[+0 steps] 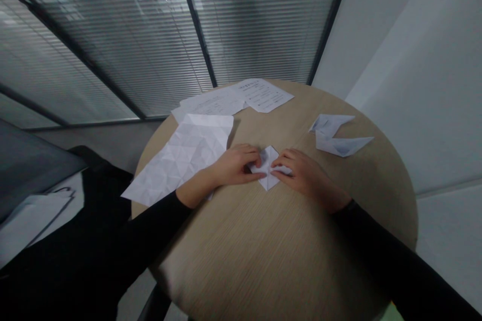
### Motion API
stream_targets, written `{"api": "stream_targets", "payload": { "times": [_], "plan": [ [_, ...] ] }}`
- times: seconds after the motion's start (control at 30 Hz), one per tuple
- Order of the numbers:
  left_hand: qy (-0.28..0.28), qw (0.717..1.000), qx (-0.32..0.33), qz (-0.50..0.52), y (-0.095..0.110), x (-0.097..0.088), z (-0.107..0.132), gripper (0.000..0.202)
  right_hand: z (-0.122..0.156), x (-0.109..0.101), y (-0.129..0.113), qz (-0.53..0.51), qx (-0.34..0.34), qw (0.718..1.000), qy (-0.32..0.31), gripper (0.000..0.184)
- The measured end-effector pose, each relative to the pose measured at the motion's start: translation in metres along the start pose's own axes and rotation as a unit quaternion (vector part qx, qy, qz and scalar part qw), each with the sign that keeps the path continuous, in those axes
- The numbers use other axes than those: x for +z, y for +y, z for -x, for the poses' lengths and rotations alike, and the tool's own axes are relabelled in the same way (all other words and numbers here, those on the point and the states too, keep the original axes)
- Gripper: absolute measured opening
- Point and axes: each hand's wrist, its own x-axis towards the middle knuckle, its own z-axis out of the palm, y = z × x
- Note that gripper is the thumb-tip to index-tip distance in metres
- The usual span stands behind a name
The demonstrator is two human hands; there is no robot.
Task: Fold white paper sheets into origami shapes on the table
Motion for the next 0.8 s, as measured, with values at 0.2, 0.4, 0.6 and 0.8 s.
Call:
{"api": "stream_targets", "payload": {
  "times": [0.2,0.4,0.6,0.8],
  "plan": [
    [0.003,1.0,0.007,0.026,0.0,-0.002,0.002,0.033,-0.001,-0.003,0.007,-0.008,0.005,1.0,0.005,0.012],
    [0.002,1.0,0.008,-0.007,0.0,-0.002,0.002,0.027,0.0,-0.004,0.008,-0.011,0.005,1.0,0.0,0.025],
    [-0.007,0.999,-0.013,-0.047,0.0,-0.002,0.001,0.023,0.003,-0.004,0.014,0.004,0.019,1.0,0.017,0.028],
    [-0.01,0.999,-0.007,-0.037,-0.001,-0.002,0.003,0.024,0.004,-0.009,0.014,0.026,-0.01,1.0,0.011,0.023]
  ]
}}
